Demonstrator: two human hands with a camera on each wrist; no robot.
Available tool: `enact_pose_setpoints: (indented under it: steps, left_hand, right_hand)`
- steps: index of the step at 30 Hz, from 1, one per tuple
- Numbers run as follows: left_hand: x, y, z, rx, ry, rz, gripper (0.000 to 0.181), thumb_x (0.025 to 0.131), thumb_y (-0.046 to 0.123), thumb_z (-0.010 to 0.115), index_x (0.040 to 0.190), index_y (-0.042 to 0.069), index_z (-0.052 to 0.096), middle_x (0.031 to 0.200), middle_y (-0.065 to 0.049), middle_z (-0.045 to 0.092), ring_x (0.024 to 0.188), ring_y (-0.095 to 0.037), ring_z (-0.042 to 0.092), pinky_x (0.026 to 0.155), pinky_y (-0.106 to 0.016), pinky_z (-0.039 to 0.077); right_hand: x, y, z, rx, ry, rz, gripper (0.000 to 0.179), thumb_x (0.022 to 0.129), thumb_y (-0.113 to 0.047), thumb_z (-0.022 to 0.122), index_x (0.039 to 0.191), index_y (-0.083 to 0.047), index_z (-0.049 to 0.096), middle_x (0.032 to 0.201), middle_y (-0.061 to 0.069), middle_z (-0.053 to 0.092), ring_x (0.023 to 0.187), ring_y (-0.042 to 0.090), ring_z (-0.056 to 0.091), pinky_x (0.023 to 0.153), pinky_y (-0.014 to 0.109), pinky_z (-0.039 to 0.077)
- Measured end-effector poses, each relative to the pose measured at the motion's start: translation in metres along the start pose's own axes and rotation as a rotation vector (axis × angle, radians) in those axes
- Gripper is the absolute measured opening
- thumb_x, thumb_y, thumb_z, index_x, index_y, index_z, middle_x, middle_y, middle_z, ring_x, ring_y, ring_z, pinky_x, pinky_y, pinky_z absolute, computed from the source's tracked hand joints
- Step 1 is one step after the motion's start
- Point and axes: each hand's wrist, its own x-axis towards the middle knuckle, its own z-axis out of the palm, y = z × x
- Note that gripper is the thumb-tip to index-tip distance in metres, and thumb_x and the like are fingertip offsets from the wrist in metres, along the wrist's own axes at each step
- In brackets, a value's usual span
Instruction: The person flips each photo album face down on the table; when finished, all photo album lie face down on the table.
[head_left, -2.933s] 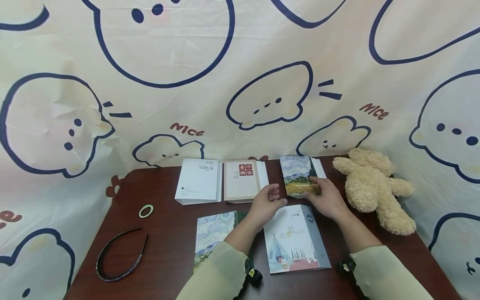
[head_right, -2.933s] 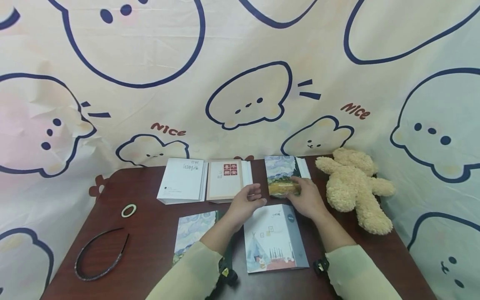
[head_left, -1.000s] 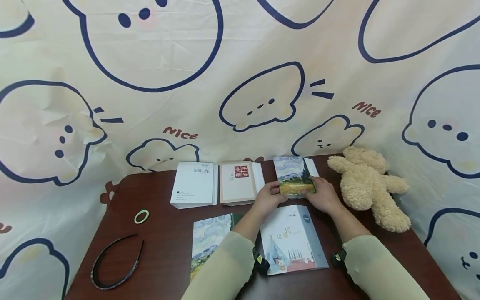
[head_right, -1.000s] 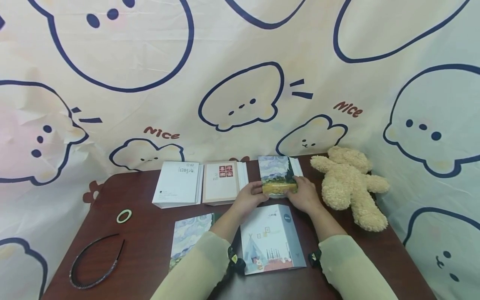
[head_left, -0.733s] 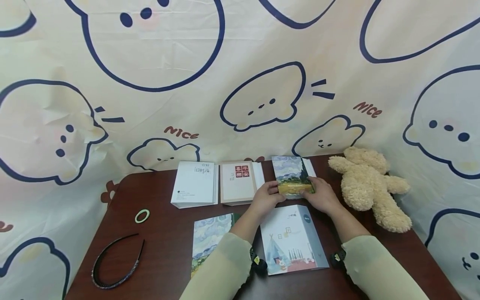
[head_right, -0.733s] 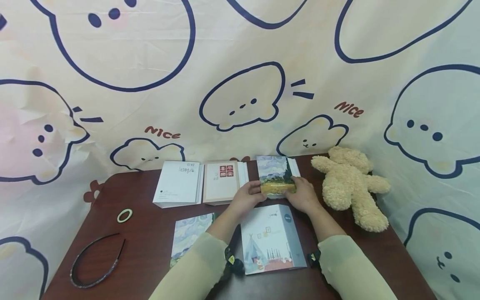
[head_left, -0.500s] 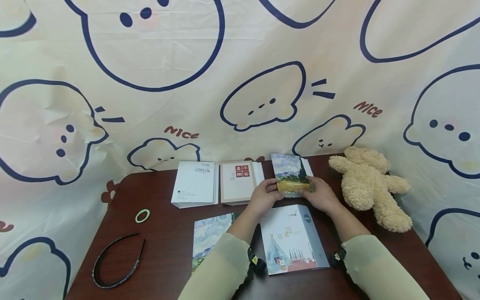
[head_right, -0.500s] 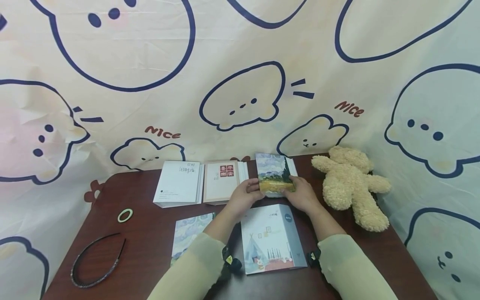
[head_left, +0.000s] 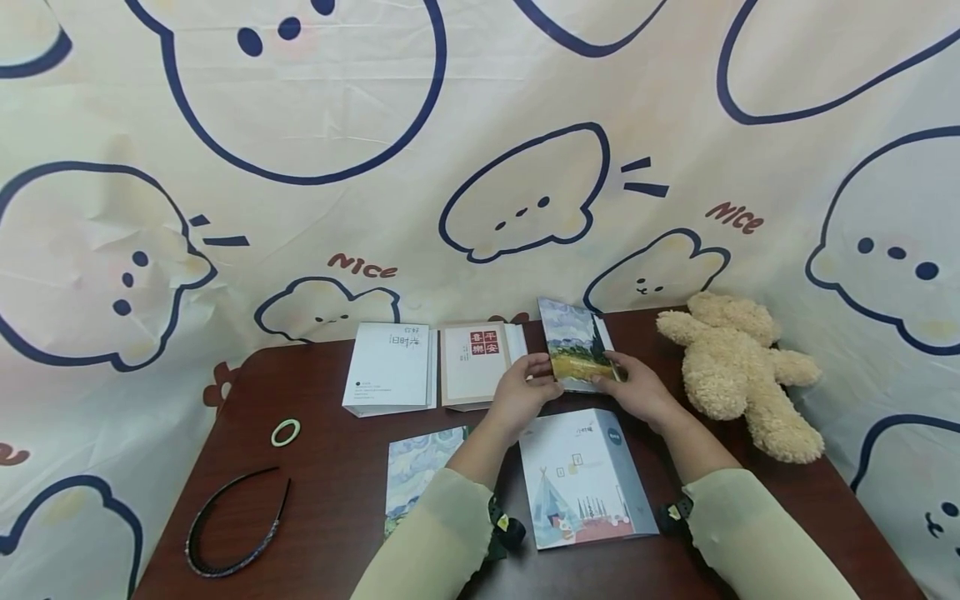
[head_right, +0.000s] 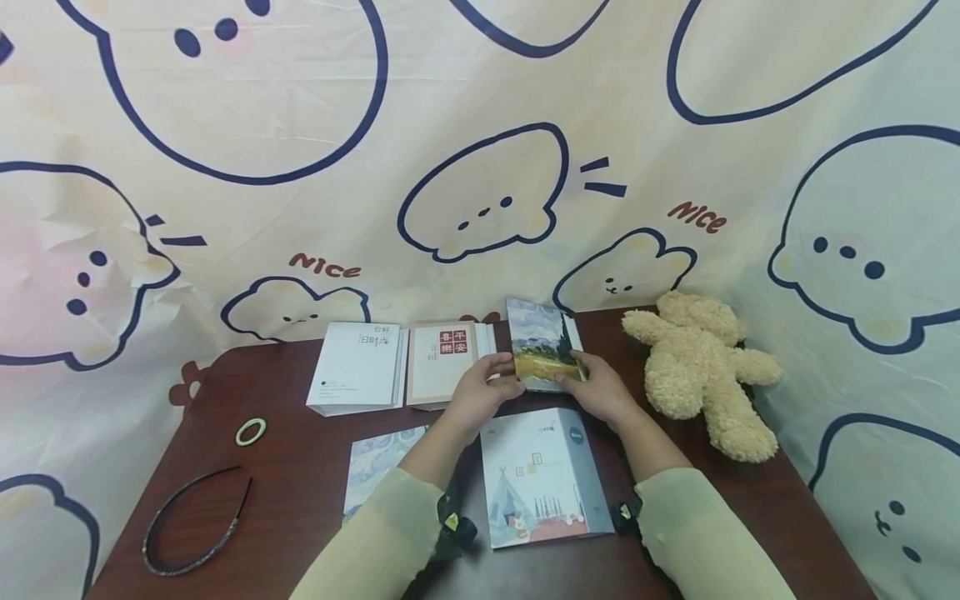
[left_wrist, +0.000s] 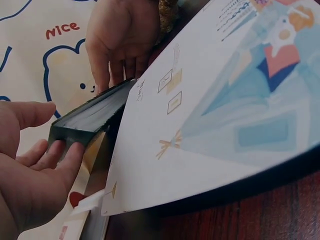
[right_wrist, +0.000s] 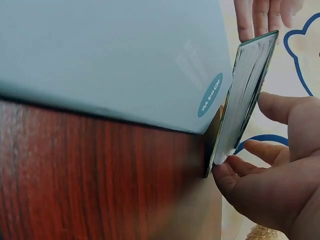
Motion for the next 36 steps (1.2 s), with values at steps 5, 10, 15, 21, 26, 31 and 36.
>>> enact_pose_setpoints:
  steps: [5, 10, 15, 21, 26, 31, 36]
  left_hand:
    - [-0.001, 0.001, -0.002, 0.001, 0.005, 0.022, 0.052, 0.093, 0.008, 0.075, 0.142, 0.014, 0.057, 0.136, -0.006, 0.059, 0.122, -0.022, 0.064, 0.097, -0.034, 0.056]
    - [-0.003, 0.003, -0.006, 0.009, 0.015, 0.054, 0.053, 0.092, 0.010, 0.076, 0.142, 0.016, 0.058, 0.138, -0.004, 0.059, 0.122, -0.023, 0.065, 0.098, -0.035, 0.056]
    - [-0.003, 0.004, -0.008, 0.023, 0.034, 0.071, 0.051, 0.092, 0.011, 0.076, 0.139, 0.018, 0.060, 0.137, -0.002, 0.061, 0.118, -0.022, 0.067, 0.099, -0.039, 0.056]
    - [-0.004, 0.005, -0.010, 0.026, 0.050, 0.068, 0.049, 0.092, 0.013, 0.075, 0.137, 0.023, 0.062, 0.135, 0.002, 0.062, 0.117, -0.019, 0.068, 0.099, -0.045, 0.056]
    - [-0.006, 0.007, -0.011, 0.000, 0.055, 0.068, 0.048, 0.092, 0.012, 0.076, 0.136, 0.026, 0.063, 0.135, 0.004, 0.062, 0.122, -0.019, 0.066, 0.099, -0.055, 0.054]
    - [-0.008, 0.010, -0.012, -0.015, 0.061, 0.074, 0.047, 0.092, 0.011, 0.076, 0.134, 0.027, 0.064, 0.136, 0.005, 0.063, 0.124, -0.020, 0.064, 0.098, -0.059, 0.053]
    - [-0.011, 0.013, -0.014, -0.017, 0.059, 0.101, 0.046, 0.093, 0.011, 0.075, 0.135, 0.024, 0.064, 0.137, 0.002, 0.063, 0.126, -0.022, 0.063, 0.097, -0.056, 0.055]
  right_hand:
    - [-0.001, -0.002, 0.000, 0.055, -0.019, 0.007, 0.077, 0.101, -0.037, 0.065, 0.162, -0.005, 0.030, 0.163, 0.028, 0.030, 0.147, 0.046, 0.034, 0.115, 0.063, 0.035]
    - [0.000, -0.001, 0.001, 0.114, -0.048, 0.013, 0.078, 0.101, -0.037, 0.066, 0.163, -0.007, 0.029, 0.163, 0.026, 0.031, 0.144, 0.045, 0.038, 0.114, 0.060, 0.038]
    - [-0.001, -0.004, 0.002, 0.161, -0.078, 0.007, 0.078, 0.101, -0.037, 0.066, 0.164, -0.010, 0.029, 0.164, 0.025, 0.030, 0.145, 0.044, 0.036, 0.115, 0.061, 0.037]
    - [-0.002, -0.006, 0.004, 0.211, -0.122, 0.003, 0.076, 0.101, -0.038, 0.066, 0.164, -0.014, 0.030, 0.165, 0.023, 0.029, 0.146, 0.042, 0.035, 0.117, 0.060, 0.034]
    - [0.000, -0.008, 0.006, 0.234, -0.146, 0.008, 0.073, 0.101, -0.041, 0.066, 0.163, -0.018, 0.034, 0.165, 0.020, 0.031, 0.146, 0.041, 0.037, 0.116, 0.062, 0.034]
    - [0.003, -0.007, 0.009, 0.264, -0.163, 0.011, 0.073, 0.100, -0.043, 0.067, 0.162, -0.019, 0.036, 0.166, 0.017, 0.030, 0.148, 0.040, 0.034, 0.118, 0.064, 0.030]
    - [0.004, -0.006, 0.012, 0.303, -0.181, 0.002, 0.071, 0.100, -0.042, 0.067, 0.162, -0.021, 0.038, 0.166, 0.017, 0.032, 0.148, 0.039, 0.034, 0.119, 0.064, 0.028]
